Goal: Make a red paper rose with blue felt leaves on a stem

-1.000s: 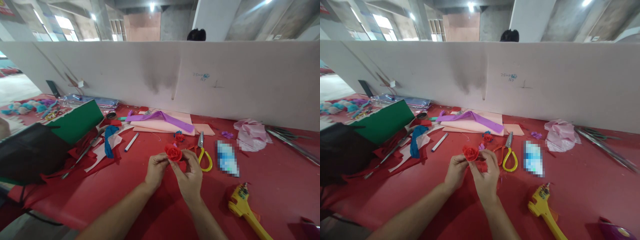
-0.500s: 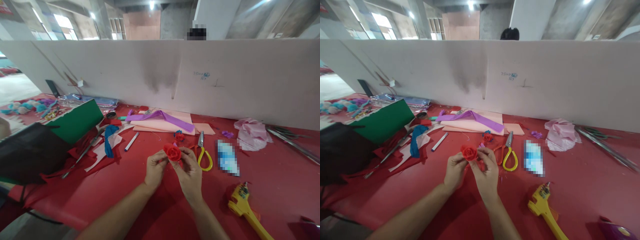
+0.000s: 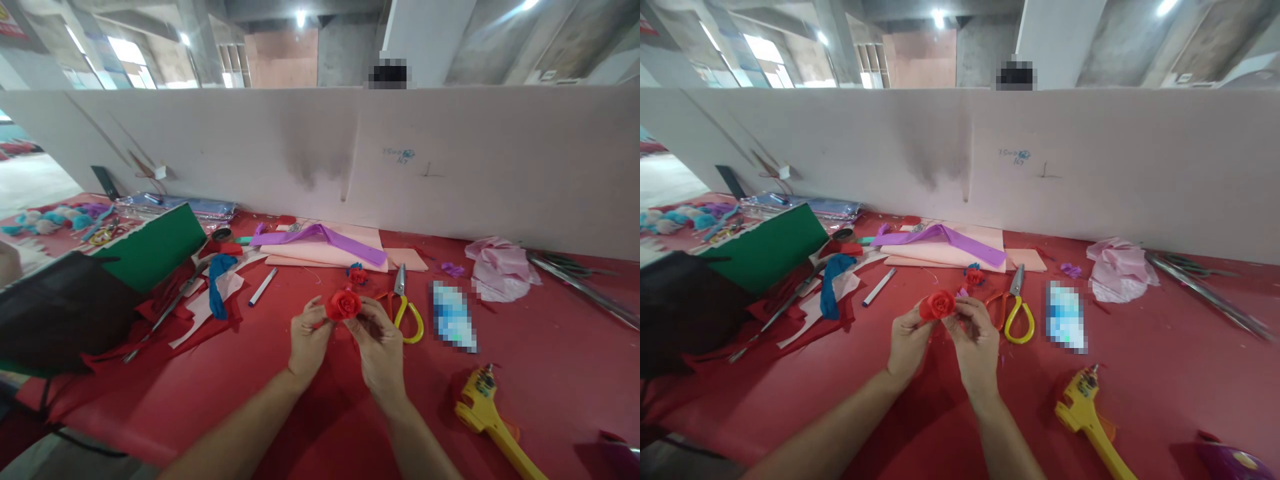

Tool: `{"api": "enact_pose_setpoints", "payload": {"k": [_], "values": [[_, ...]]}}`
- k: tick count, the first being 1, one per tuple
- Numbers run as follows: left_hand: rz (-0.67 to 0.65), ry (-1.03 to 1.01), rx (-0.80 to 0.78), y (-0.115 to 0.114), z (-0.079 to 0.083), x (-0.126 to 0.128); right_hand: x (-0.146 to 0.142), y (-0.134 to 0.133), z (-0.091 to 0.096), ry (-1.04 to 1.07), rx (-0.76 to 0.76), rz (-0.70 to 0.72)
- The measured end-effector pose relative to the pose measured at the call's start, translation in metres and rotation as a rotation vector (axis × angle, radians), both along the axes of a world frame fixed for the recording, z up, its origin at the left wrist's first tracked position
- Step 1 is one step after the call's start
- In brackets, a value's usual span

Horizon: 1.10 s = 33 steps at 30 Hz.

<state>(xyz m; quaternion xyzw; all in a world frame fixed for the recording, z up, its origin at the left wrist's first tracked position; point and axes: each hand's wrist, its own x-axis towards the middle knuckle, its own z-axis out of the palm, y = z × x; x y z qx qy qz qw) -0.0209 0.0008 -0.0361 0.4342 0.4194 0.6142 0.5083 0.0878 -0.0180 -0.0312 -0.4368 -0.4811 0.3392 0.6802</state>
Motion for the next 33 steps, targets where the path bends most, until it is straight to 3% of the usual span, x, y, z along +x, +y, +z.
{"api": "enact_pose_setpoints", "payload": {"k": [11,17,23,29,33], "values": [[-0.013,-0.017,-0.005,0.004,-0.008,-0.003,-0.006,-0.008,0.006,-0.059,-0.011,0.011],[-0.049,-0.033,-0.043,0.002,-0.009,0.000,-0.005,-0.008,0.003,0.044,-0.046,-0.019],[-0.070,-0.038,-0.056,0.000,-0.006,0.002,-0.001,-0.008,0.005,0.172,-0.089,-0.061],[-0.108,-0.108,-0.062,0.000,-0.002,0.005,0.002,-0.009,0.013,0.051,-0.048,-0.041],[-0.112,-0.129,-0.114,0.001,0.001,0.006,0.005,-0.007,0.011,0.179,-0.093,-0.084]]}}
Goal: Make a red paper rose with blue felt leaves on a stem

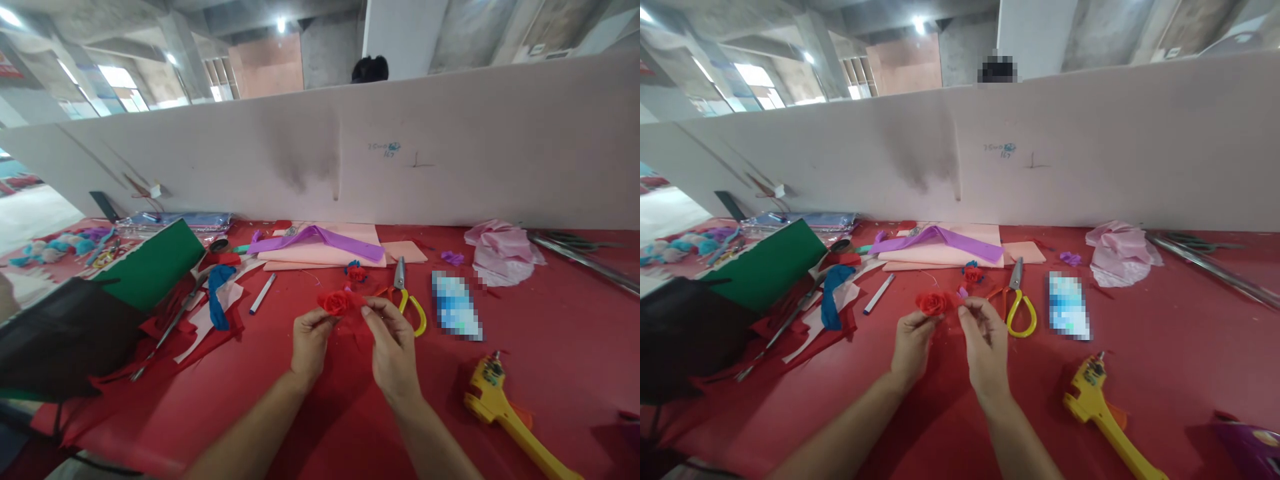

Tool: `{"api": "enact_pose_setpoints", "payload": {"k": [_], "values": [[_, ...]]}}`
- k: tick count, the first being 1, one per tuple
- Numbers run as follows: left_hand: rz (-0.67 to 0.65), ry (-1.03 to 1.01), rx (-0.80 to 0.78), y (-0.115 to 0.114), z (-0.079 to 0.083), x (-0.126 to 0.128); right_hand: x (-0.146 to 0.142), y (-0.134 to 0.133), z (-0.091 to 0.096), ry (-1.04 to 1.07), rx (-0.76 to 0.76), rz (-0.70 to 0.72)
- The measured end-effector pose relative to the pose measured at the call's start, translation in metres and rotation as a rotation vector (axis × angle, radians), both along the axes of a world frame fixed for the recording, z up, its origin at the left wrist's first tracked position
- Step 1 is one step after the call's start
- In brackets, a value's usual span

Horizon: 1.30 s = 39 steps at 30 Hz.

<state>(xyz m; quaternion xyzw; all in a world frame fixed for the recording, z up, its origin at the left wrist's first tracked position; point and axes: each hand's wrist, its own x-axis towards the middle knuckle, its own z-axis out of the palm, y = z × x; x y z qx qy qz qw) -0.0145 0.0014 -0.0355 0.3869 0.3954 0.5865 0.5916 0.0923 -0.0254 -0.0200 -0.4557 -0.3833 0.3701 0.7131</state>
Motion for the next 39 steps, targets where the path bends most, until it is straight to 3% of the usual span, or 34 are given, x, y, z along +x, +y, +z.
{"api": "enact_pose_setpoints", "payload": {"k": [6,22,27,39], "values": [[-0.046,-0.013,-0.024,0.000,0.005,0.000,0.001,0.002,0.006,0.275,-0.084,0.031],[-0.042,-0.059,-0.084,0.002,-0.002,0.002,-0.005,0.003,0.012,0.518,-0.105,0.149],[-0.044,-0.024,-0.052,0.002,0.001,0.002,-0.005,0.002,0.010,0.529,-0.076,0.214],[-0.039,0.023,0.020,0.002,-0.004,0.000,-0.007,0.000,0.016,0.534,-0.091,0.183]]}}
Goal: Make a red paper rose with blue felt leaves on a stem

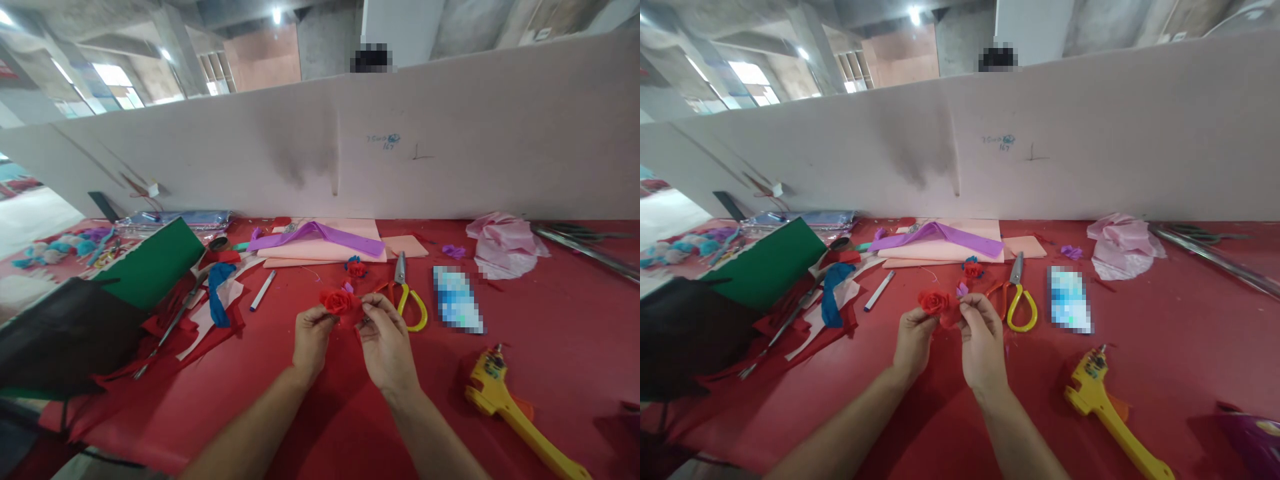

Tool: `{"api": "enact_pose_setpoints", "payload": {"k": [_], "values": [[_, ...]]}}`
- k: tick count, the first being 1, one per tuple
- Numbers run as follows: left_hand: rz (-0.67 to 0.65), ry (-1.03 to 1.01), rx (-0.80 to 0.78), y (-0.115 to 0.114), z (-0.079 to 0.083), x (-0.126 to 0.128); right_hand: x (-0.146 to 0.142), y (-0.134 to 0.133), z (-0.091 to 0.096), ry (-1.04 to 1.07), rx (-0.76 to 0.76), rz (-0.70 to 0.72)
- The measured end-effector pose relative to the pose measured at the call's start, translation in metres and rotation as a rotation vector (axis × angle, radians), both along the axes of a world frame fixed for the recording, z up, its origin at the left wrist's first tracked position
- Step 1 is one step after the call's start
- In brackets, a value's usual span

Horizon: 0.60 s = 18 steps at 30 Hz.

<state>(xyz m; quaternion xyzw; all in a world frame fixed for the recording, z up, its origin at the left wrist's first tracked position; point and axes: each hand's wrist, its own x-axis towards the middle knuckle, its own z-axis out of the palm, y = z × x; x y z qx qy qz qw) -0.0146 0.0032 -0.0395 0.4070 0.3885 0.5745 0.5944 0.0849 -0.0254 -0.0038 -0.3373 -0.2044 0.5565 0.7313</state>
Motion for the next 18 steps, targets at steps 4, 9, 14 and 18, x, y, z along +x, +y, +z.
{"api": "enact_pose_setpoints", "payload": {"k": [4,9,14,18], "values": [[-0.017,-0.028,0.016,0.0000,-0.0003,0.0007,-0.0003,-0.0005,-0.0013,-0.028,0.002,-0.001],[-0.023,-0.030,0.025,-0.0003,0.0000,0.0007,-0.0001,-0.0021,-0.0046,-0.143,0.056,0.024],[0.027,-0.021,-0.016,0.0000,0.0001,0.0014,-0.0004,-0.0041,-0.0062,-0.238,0.047,0.043],[0.051,-0.008,-0.011,0.0014,-0.0020,0.0013,0.0005,-0.0040,-0.0029,-0.161,0.056,0.043]]}}
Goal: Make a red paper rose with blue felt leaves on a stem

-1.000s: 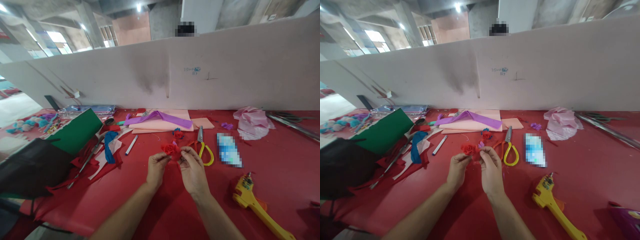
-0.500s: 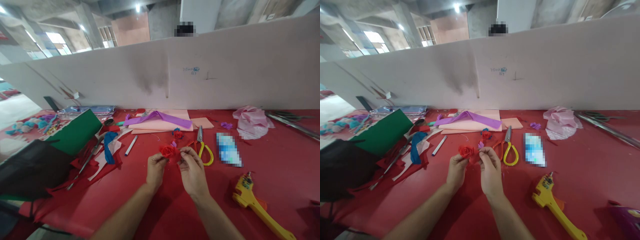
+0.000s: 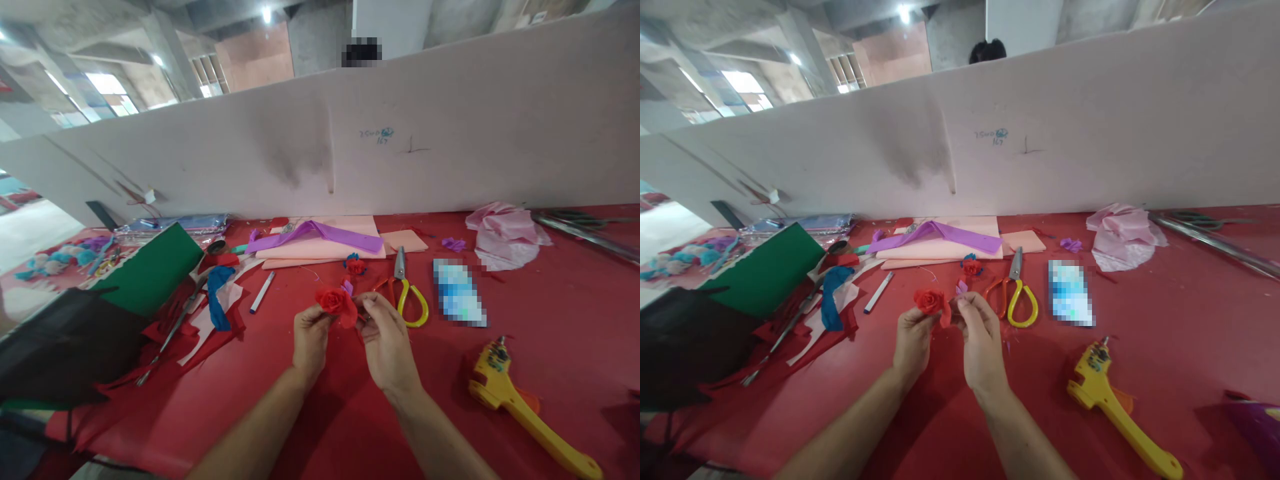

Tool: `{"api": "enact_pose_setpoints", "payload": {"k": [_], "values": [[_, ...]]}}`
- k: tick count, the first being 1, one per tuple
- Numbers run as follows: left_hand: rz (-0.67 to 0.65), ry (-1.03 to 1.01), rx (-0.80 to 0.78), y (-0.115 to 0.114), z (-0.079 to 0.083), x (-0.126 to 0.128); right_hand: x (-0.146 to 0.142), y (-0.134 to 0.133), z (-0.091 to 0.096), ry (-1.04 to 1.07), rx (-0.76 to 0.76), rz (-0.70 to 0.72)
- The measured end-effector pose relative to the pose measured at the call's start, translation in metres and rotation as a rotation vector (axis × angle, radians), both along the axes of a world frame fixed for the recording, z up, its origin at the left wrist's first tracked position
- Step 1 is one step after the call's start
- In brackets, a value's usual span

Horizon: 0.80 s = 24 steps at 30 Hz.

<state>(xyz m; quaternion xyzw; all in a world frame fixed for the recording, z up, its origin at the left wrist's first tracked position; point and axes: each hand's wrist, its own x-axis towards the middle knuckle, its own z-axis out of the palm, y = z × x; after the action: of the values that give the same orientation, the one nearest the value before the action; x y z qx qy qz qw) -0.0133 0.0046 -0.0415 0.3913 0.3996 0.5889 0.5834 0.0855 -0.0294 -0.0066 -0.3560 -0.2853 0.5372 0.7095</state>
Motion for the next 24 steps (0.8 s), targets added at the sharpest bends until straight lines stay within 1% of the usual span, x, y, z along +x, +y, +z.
{"api": "enact_pose_setpoints", "payload": {"k": [3,7,12,17,19,21,22,24], "values": [[0.033,0.018,0.008,0.000,0.000,0.000,0.000,0.000,0.003,-0.019,-0.014,0.022],[0.048,0.013,-0.006,0.000,0.001,0.000,-0.001,0.000,0.004,-0.086,-0.077,0.003],[-0.049,-0.072,-0.018,0.000,-0.001,0.000,-0.001,0.001,0.001,0.010,-0.112,-0.036],[-0.088,-0.134,-0.019,0.003,-0.004,0.000,0.002,0.001,-0.003,-0.064,-0.074,-0.037],[-0.091,-0.120,-0.038,0.004,-0.002,0.000,0.006,-0.001,0.001,-0.150,-0.021,-0.099],[-0.104,-0.087,-0.048,0.003,0.000,0.000,0.010,-0.004,0.008,-0.309,0.086,-0.175],[-0.111,-0.071,-0.046,0.002,0.000,0.000,0.012,-0.005,0.011,-0.410,0.141,-0.190],[-0.127,-0.054,-0.034,0.001,0.001,0.000,0.015,-0.006,0.015,-0.589,0.213,-0.170]]}}
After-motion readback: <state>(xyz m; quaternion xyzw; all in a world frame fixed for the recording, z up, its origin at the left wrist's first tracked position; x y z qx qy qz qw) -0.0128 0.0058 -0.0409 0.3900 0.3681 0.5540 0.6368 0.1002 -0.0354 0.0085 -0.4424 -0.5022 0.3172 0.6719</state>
